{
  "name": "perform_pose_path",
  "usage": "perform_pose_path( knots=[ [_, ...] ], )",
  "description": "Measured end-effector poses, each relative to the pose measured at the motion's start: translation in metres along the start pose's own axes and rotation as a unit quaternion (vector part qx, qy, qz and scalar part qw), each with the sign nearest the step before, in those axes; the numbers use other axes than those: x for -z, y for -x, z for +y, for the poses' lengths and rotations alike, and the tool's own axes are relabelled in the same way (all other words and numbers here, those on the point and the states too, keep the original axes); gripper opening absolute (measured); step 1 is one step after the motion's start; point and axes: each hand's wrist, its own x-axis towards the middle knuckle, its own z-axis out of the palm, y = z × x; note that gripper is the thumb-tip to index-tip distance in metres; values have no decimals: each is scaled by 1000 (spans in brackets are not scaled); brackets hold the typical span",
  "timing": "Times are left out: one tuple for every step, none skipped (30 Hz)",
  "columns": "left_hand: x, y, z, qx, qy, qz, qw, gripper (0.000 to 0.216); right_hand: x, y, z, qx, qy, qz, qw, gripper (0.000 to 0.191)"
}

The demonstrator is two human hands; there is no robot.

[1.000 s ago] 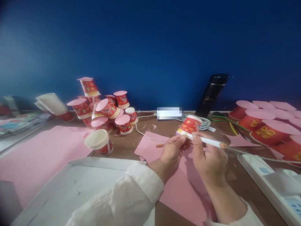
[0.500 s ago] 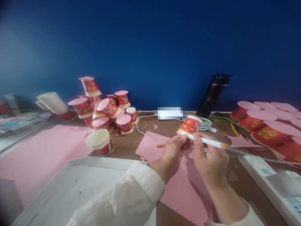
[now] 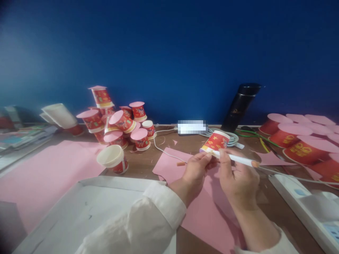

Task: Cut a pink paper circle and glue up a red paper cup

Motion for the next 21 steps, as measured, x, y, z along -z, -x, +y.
perform_pose_path(
  knots=[
    [0,0,0,0,-5,1,1000,44,0,0,1,-3,-1,-1,1000,48],
    [0,0,0,1,-8,3,1000,44,-1,0,2,-2,-3,-1,1000,48],
    [0,0,0,1,-9,4,1000,43,-2,0,4,3,-6,4,1000,49],
    [0,0,0,1,-9,4,1000,43,-3,0,6,9,-8,5,1000,49],
    [0,0,1,1,-8,4,1000,43,-4,0,7,15,-9,9,1000,50],
    [0,0,1,1,-5,5,1000,43,-6,1,9,19,-7,12,1000,50],
    [-1,0,2,2,-1,6,1000,43,-6,1,10,21,-3,17,1000,51],
    [-1,0,2,3,3,9,1000,43,-7,1,11,20,1,21,1000,52],
    [-1,0,3,5,8,12,1000,44,-6,1,11,16,3,25,1000,53],
    [-1,1,3,9,14,14,1000,44,-5,2,10,7,2,23,1000,54],
    [-1,1,4,13,21,16,1000,44,-4,2,9,-2,-4,16,1000,54],
    [-1,2,5,18,30,16,999,44,-2,2,7,-12,-12,7,1000,53],
    [-1,3,6,23,41,17,999,43,0,2,5,-20,-21,2,1000,52],
    [-2,3,7,28,53,19,998,43,2,2,3,-28,-30,1,999,51],
    [-2,4,8,31,64,22,997,41,4,2,1,-33,-36,3,999,51],
    [-3,5,8,33,72,25,997,40,5,2,0,-38,-38,4,999,51],
    [-4,6,9,34,77,28,996,38,5,1,-1,-40,-35,6,999,52],
    [-5,6,9,33,79,31,996,36,5,1,-2,-41,-31,5,999,53],
    [-5,7,10,31,79,32,996,35,5,1,-1,-37,-26,1,999,54],
    [-6,7,10,28,79,33,996,33,3,1,-1,-29,-21,0,999,54],
    [-6,7,10,26,80,34,996,32,2,0,0,-17,-17,2,1000,54]
  ],
)
